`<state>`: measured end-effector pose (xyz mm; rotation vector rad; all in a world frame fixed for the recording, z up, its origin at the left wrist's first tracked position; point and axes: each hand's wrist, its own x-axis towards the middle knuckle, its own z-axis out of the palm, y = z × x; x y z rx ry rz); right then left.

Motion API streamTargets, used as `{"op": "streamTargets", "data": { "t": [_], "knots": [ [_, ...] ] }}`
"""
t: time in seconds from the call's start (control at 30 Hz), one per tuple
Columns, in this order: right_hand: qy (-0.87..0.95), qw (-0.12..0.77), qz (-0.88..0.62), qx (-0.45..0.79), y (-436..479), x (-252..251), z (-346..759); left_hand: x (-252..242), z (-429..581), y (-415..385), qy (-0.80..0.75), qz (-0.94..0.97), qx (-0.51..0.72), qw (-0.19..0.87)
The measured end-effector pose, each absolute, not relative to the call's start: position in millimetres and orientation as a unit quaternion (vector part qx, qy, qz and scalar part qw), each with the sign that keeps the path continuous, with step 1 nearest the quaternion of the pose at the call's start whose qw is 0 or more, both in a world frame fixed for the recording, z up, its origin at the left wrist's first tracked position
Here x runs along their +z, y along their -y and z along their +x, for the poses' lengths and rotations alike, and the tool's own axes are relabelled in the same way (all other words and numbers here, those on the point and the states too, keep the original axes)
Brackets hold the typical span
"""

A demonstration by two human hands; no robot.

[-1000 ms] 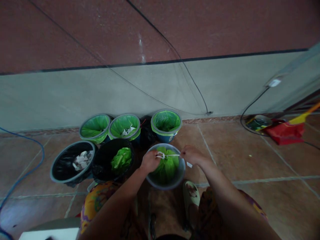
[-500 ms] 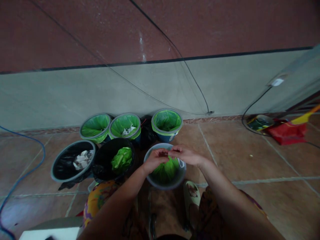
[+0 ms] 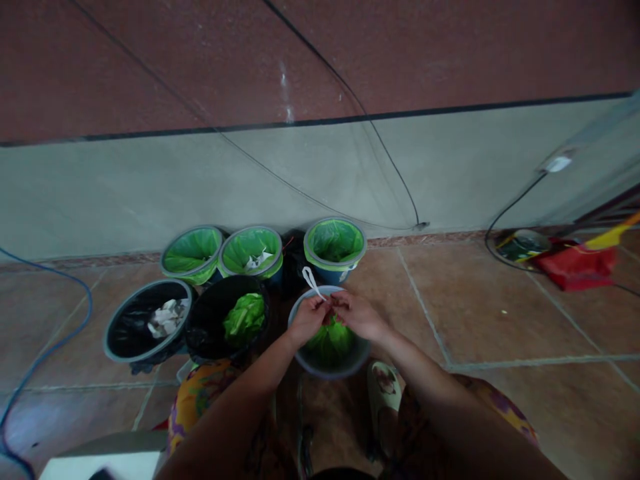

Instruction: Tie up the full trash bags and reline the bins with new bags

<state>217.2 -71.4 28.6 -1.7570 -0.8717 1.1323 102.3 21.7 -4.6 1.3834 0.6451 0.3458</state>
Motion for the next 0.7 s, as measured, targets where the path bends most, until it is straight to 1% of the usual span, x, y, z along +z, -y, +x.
{"op": "streamTargets", "data": {
  "t": [0.13, 0.23, 0.27, 0.33, 0.43, 0.5, 0.6, 0.67, 0.7],
  "knots": [
    [0.432, 0.301, -0.785, 0.326, 71, 28, 221, -9, 103, -21, -0.341, 0.621, 0.159, 0.688],
    [0.439, 0.249, -0.817, 0.278, 72, 30, 225, -6, 102, -20, -0.372, 0.579, 0.143, 0.711],
    [0.437, 0.244, -0.822, 0.272, 72, 31, 226, -4, 101, -20, -0.375, 0.558, 0.134, 0.728],
    [0.429, 0.265, -0.817, 0.279, 73, 30, 228, 0, 99, -21, -0.373, 0.507, 0.121, 0.768],
    [0.445, 0.311, -0.773, 0.327, 75, 23, 234, 3, 95, -22, -0.368, 0.449, 0.118, 0.806],
    [0.471, 0.307, -0.746, 0.357, 76, 18, 239, 0, 95, -23, -0.366, 0.441, 0.120, 0.811],
    [0.485, 0.258, -0.754, 0.360, 79, 14, 245, -7, 97, -23, -0.358, 0.504, 0.142, 0.773],
    [0.473, 0.230, -0.783, 0.330, 79, 15, 244, -10, 99, -23, -0.349, 0.585, 0.172, 0.711],
    [0.464, 0.231, -0.797, 0.310, 78, 17, 242, -11, 99, -23, -0.341, 0.634, 0.187, 0.669]
  ]
}}
